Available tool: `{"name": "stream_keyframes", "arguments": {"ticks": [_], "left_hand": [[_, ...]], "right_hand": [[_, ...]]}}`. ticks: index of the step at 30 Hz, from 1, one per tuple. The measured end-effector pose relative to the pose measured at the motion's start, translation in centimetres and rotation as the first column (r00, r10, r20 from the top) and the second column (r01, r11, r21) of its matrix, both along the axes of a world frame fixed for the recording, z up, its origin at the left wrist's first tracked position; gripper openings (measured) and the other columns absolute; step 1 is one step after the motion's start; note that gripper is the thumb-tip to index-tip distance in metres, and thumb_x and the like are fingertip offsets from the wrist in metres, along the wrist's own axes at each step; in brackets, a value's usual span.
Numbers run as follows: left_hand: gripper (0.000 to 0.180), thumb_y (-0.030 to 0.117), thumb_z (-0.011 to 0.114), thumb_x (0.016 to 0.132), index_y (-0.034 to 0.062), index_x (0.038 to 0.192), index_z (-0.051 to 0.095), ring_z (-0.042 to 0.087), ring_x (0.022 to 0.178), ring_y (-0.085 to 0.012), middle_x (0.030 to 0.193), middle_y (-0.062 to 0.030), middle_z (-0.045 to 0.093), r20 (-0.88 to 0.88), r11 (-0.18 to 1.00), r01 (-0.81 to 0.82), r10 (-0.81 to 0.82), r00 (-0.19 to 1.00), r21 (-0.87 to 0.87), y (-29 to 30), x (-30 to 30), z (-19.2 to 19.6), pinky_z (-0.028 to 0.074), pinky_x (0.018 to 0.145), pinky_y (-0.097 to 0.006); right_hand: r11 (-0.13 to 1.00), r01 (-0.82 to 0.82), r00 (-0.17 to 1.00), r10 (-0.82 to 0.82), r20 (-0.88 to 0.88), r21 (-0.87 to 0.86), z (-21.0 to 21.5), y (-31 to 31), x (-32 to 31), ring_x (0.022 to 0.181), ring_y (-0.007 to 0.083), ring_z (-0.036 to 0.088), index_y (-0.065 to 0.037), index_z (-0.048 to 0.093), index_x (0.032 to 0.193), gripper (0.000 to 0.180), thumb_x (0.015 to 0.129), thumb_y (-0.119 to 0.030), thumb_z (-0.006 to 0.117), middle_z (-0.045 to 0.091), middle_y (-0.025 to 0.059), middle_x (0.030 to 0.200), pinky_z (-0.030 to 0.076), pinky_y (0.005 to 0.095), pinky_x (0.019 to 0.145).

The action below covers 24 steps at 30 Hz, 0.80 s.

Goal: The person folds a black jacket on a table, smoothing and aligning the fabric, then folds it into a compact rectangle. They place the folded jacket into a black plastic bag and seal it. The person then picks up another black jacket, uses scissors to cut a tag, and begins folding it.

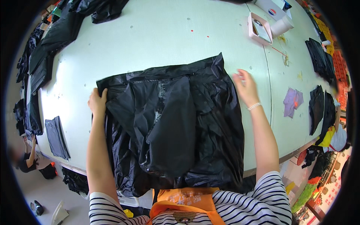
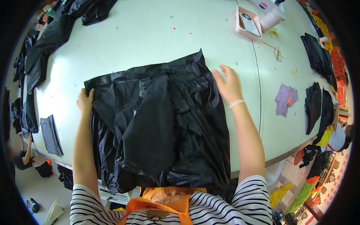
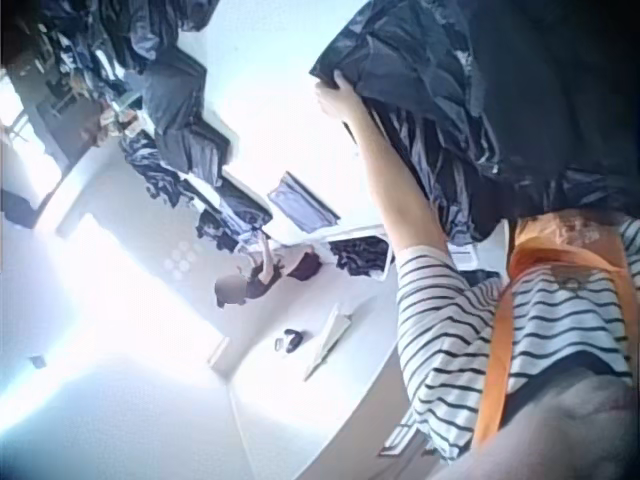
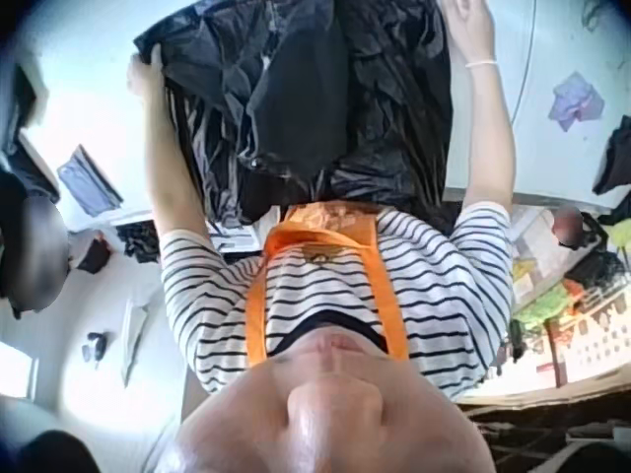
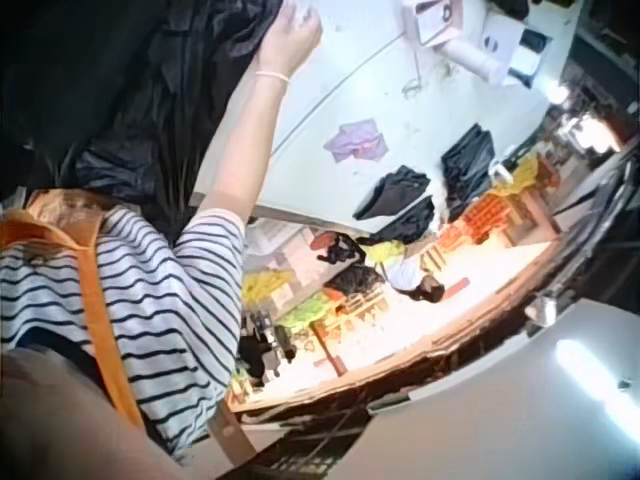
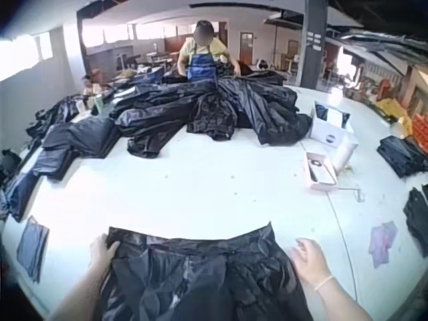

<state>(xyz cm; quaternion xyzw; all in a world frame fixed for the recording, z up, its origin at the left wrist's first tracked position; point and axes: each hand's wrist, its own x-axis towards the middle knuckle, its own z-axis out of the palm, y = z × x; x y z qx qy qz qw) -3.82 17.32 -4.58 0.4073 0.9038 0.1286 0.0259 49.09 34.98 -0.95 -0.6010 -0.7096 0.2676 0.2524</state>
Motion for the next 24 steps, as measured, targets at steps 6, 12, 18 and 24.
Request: {"name": "stream_keyframes", "arguments": {"ticks": [6,12,18,24], "left_hand": [[0.035,0.006,0.061,0.086,-0.0022,0.119,0.054,0.055,0.107,-0.0230,0.113,-0.0139,0.060,0.210,0.833,0.080,-0.229,0.951,0.547,-2.3,7.4,7.6,0.039,0.096,-0.034],[0.027,0.017,0.070,0.080,-0.0004,0.100,0.065,0.065,0.086,-0.0289,0.092,-0.0160,0.066,0.589,0.476,0.786,-0.787,0.182,0.394,-1.2,26.9,21.2,0.052,0.075,-0.035],[0.047,0.034,0.061,0.091,0.0009,0.123,0.051,0.055,0.105,-0.0212,0.115,-0.0117,0.058,0.756,0.993,0.120,0.097,-0.647,-0.025,-4.4,39.1,14.5,0.043,0.093,-0.035],[0.044,0.024,0.057,0.095,-0.0070,0.124,0.045,0.050,0.119,-0.0269,0.127,-0.0177,0.050,0.892,0.787,-0.582,-0.094,-0.441,-0.205,1.2,39.8,7.2,0.040,0.103,-0.035]], "right_hand": [[0.971,0.227,0.902,-0.178,0.394,-0.081,-0.7,-10.3,14.7,0.113,0.0336,0.051,0.002,0.054,0.120,0.045,0.084,-0.023,0.066,0.056,0.0197,0.118,0.040,0.0402,0.097],[0.917,0.334,0.811,-0.398,0.430,0.218,-3.5,-17.4,13.6,0.109,0.0357,0.050,0.002,0.054,0.116,0.044,0.082,-0.020,0.069,0.053,0.0205,0.117,0.040,0.0427,0.095],[0.928,0.352,0.877,-0.372,0.305,0.120,-3.5,-20.1,13.5,0.092,0.0321,0.052,0.001,0.053,0.101,0.024,0.084,-0.011,0.065,0.056,0.0165,0.093,0.042,0.0408,0.087],[0.972,0.233,0.961,-0.235,-0.148,-0.029,-2.5,-17.1,9.9,0.079,0.0199,0.058,0.002,0.048,0.108,0.024,0.091,-0.011,0.057,0.060,0.0130,0.090,0.048,0.0316,0.072]]}}
